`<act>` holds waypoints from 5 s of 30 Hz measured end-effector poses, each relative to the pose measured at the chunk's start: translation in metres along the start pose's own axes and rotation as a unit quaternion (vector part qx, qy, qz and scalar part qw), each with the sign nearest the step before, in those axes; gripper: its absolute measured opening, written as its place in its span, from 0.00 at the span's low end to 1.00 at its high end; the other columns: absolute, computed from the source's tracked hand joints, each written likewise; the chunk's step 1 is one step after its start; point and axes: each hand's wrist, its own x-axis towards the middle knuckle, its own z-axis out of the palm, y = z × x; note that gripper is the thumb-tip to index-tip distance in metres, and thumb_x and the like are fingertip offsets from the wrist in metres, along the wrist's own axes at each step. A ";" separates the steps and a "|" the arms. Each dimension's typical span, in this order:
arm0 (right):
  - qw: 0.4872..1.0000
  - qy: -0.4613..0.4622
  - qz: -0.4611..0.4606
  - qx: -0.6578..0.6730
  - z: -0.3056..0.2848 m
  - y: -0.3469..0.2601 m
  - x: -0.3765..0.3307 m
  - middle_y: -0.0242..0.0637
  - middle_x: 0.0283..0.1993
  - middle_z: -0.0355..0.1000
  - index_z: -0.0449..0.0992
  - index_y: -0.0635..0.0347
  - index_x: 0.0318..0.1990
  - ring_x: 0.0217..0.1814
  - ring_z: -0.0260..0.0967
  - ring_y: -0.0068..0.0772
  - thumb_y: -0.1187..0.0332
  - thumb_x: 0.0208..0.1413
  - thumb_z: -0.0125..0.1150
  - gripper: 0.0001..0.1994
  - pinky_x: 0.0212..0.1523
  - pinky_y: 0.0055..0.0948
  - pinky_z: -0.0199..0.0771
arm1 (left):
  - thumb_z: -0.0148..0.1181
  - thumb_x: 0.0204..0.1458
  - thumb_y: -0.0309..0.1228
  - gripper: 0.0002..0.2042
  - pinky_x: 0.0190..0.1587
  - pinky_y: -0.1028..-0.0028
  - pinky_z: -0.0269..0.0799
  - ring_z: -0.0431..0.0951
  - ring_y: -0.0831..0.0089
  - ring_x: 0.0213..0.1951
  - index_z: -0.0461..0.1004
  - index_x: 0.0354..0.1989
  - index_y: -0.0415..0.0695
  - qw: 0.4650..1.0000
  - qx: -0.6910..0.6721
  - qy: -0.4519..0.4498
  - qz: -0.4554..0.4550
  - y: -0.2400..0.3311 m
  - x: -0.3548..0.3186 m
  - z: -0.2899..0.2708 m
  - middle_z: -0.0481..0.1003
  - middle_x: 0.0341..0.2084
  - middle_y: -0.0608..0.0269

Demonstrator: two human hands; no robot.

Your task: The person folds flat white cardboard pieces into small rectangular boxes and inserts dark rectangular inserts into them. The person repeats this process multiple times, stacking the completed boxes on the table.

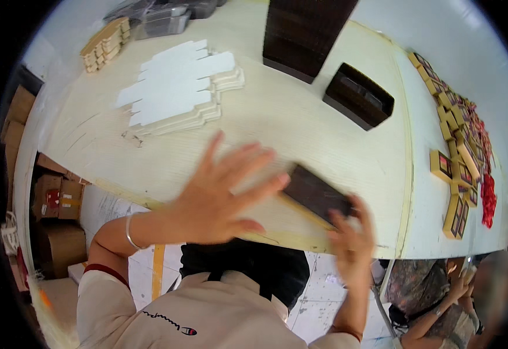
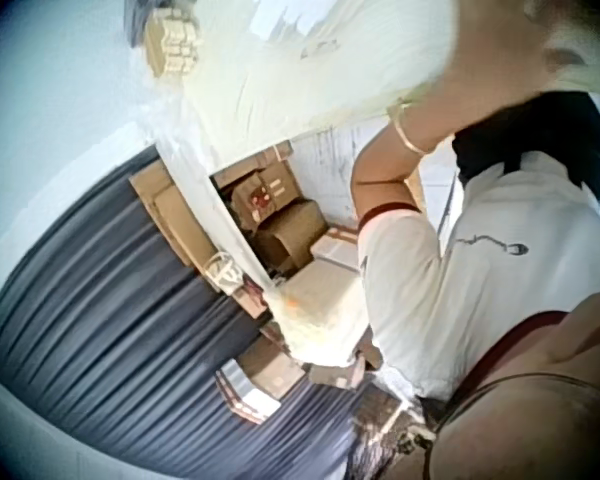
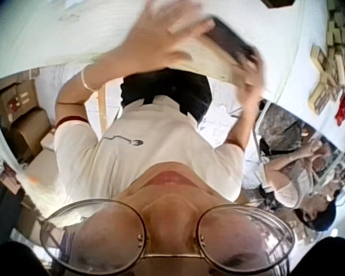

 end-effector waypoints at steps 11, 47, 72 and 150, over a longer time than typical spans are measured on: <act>0.918 0.197 0.090 -0.332 -0.196 0.139 0.047 0.45 0.67 0.56 0.69 0.57 0.59 0.68 0.55 0.45 0.64 0.60 0.58 0.20 0.64 0.40 0.58 | 0.70 0.41 0.37 0.18 0.44 0.67 0.70 0.75 0.58 0.41 0.75 0.35 0.38 0.949 0.076 -0.125 -0.279 -0.122 -0.025 -0.114 0.75 0.38 0.55; 0.949 -0.008 -0.281 -0.140 0.049 0.020 -0.069 0.43 0.43 0.67 0.74 0.69 0.42 0.46 0.66 0.40 0.72 0.42 0.63 0.17 0.45 0.34 0.67 | 0.67 0.41 0.31 0.14 0.34 0.68 0.68 0.70 0.64 0.32 0.75 0.36 0.40 0.998 -0.035 0.029 0.034 0.077 -0.061 0.083 0.70 0.32 0.63; 0.955 -0.052 -0.212 -0.200 0.068 0.005 -0.033 0.37 0.27 0.63 0.70 0.61 0.29 0.31 0.65 0.36 0.71 0.45 0.59 0.05 0.31 0.32 0.66 | 0.59 0.48 0.27 0.03 0.33 0.68 0.65 0.70 0.63 0.30 0.73 0.28 0.42 0.997 -0.033 0.009 -0.071 0.059 -0.043 0.101 0.70 0.24 0.64; 0.964 -0.113 -0.240 0.004 0.050 -0.014 -0.066 0.42 0.43 0.67 0.72 0.62 0.37 0.40 0.68 0.45 0.66 0.38 0.71 0.18 0.38 0.36 0.70 | 0.63 0.43 0.26 0.22 0.36 0.68 0.70 0.71 0.58 0.38 0.68 0.50 0.42 0.988 -0.125 -0.037 -0.086 0.028 -0.057 0.029 0.69 0.37 0.55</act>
